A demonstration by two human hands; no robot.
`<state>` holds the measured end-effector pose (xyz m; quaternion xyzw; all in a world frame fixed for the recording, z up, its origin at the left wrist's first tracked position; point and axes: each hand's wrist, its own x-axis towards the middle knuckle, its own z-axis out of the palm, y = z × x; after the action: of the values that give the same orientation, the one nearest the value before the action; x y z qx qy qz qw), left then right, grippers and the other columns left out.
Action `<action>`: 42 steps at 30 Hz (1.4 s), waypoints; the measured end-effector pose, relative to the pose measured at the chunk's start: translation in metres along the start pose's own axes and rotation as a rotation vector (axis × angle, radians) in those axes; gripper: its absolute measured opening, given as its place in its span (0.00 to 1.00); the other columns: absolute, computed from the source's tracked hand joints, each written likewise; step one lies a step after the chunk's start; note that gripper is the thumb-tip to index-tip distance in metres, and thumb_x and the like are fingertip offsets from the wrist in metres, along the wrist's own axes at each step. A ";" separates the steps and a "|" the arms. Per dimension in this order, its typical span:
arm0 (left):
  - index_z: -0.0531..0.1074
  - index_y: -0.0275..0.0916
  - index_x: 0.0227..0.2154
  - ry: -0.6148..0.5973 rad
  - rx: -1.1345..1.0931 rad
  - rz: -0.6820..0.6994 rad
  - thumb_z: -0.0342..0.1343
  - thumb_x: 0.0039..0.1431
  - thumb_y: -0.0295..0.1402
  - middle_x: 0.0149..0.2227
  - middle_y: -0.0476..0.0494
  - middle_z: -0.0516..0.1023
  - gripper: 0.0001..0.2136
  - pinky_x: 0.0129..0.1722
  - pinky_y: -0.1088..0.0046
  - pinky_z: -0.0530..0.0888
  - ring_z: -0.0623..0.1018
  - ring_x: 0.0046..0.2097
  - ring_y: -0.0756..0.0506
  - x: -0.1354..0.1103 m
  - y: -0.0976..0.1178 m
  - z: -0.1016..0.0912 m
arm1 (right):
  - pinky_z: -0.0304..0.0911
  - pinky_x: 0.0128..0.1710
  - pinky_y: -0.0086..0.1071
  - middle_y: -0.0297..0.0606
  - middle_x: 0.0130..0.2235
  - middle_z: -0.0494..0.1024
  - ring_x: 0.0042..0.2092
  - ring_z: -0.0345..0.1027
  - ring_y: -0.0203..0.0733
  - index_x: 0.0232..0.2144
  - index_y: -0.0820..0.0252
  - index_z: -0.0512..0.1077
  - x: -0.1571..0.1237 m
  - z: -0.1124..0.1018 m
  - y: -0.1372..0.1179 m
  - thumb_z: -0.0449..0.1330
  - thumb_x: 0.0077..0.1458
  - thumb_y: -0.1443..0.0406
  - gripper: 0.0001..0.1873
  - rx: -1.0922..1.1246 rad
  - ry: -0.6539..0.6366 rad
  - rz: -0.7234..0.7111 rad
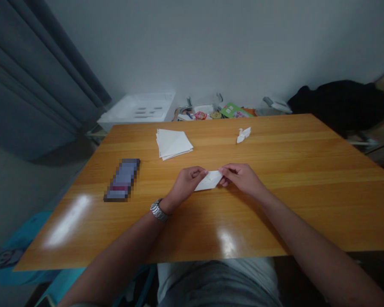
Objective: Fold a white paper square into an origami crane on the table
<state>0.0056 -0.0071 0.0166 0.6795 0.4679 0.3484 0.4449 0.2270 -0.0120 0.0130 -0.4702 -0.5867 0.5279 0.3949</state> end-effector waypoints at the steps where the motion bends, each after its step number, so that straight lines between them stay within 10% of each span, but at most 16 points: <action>1: 0.78 0.33 0.33 -0.003 0.014 0.013 0.55 0.64 0.47 0.31 0.44 0.80 0.19 0.30 0.76 0.70 0.75 0.32 0.48 0.001 -0.001 -0.001 | 0.73 0.29 0.31 0.40 0.27 0.81 0.26 0.75 0.38 0.32 0.63 0.78 0.001 -0.001 0.001 0.64 0.54 0.44 0.26 0.004 0.015 0.000; 24: 0.79 0.33 0.36 -0.016 -0.247 -0.155 0.61 0.61 0.46 0.36 0.38 0.84 0.18 0.38 0.74 0.79 0.83 0.36 0.46 0.003 -0.009 0.000 | 0.72 0.30 0.33 0.39 0.27 0.80 0.27 0.75 0.40 0.30 0.61 0.75 0.012 -0.011 0.017 0.62 0.57 0.45 0.23 -0.007 0.241 -0.039; 34: 0.78 0.33 0.34 -0.045 -0.241 -0.217 0.59 0.64 0.42 0.32 0.39 0.84 0.14 0.33 0.77 0.78 0.82 0.31 0.49 0.005 -0.010 -0.005 | 0.61 0.62 0.52 0.45 0.59 0.72 0.61 0.65 0.53 0.55 0.50 0.72 0.003 -0.015 0.001 0.69 0.55 0.55 0.26 -0.664 -0.012 -0.713; 42: 0.77 0.34 0.34 0.067 0.080 -0.014 0.47 0.70 0.48 0.30 0.43 0.82 0.22 0.32 0.76 0.73 0.79 0.30 0.48 0.000 -0.002 -0.006 | 0.67 0.53 0.44 0.42 0.49 0.80 0.51 0.73 0.48 0.49 0.53 0.76 0.003 -0.012 0.004 0.59 0.65 0.59 0.13 -0.671 -0.020 -0.624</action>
<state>-0.0002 -0.0052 0.0166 0.6816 0.5008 0.3488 0.4037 0.2381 -0.0062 0.0103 -0.3678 -0.8426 0.1692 0.3552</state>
